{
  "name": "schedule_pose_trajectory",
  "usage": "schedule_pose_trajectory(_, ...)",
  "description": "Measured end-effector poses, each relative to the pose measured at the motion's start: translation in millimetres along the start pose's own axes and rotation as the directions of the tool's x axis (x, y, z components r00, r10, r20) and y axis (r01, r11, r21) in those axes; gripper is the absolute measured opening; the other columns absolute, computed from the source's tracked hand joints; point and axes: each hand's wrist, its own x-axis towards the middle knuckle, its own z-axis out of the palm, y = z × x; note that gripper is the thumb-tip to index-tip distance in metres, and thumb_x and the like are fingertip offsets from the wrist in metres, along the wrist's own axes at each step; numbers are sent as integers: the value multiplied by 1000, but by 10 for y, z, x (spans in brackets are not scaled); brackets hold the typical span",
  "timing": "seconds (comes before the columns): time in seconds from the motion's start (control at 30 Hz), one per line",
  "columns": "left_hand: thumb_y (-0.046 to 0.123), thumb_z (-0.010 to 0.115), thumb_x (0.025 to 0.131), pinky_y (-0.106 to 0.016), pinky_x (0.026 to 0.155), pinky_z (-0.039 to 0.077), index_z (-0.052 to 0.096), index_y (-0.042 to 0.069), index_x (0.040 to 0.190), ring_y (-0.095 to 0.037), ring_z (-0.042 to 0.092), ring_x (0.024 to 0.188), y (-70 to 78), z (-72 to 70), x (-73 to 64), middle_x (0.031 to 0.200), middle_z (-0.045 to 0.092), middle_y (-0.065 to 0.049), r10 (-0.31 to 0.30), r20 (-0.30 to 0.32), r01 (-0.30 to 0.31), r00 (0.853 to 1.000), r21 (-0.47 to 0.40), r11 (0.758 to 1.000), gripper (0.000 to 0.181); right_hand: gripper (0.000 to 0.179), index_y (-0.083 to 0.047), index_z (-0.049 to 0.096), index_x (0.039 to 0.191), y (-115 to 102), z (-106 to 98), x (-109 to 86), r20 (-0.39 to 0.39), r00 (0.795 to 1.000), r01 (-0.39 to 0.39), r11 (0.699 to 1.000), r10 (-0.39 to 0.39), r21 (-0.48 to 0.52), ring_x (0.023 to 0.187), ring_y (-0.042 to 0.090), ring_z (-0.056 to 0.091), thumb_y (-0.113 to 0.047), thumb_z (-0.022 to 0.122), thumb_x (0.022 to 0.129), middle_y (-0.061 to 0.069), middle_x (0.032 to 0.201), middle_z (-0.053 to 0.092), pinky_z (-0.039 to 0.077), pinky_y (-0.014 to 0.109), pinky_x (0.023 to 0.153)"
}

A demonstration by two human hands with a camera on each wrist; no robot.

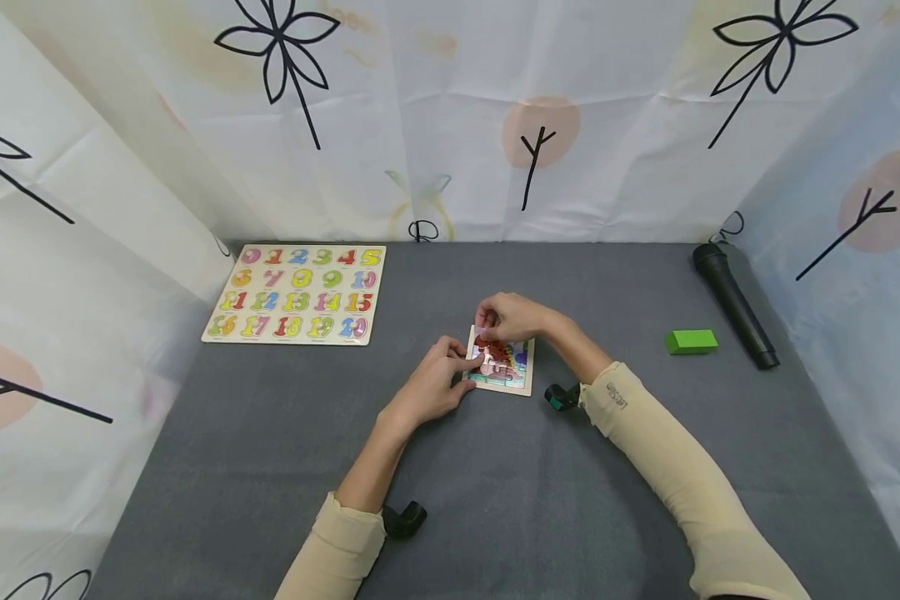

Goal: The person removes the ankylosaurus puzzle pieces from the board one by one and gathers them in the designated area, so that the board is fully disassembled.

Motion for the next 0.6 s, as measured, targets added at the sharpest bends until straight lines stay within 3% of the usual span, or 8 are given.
schedule_pose_trajectory(0.27,11,76,102,-41,97,47,68,10,146,-23,52,108,22,-23,13,134,54,-16,-24,15,24,1000,-4,1000,45,28,2,73,124,7,5,-63,-18,1000,9,1000,-9,10,100,24,74,-4,75,97,16,110,76,61,39,90)
schedule_pose_trajectory(0.43,12,77,102,-41,96,47,67,10,147,-23,52,106,41,-30,5,135,55,-16,-15,19,15,1000,2,1000,46,22,0,76,119,65,72,-73,-90,996,33,999,-31,27,94,20,74,-8,74,99,14,104,77,59,36,87)
schedule_pose_trajectory(0.6,12,76,102,-41,94,45,65,10,150,-25,50,105,65,-38,-10,133,54,-17,-7,26,6,1000,24,1000,49,16,3,75,113,131,132,-85,-96,994,64,987,-50,147,89,17,72,-10,69,105,16,101,77,57,29,82)
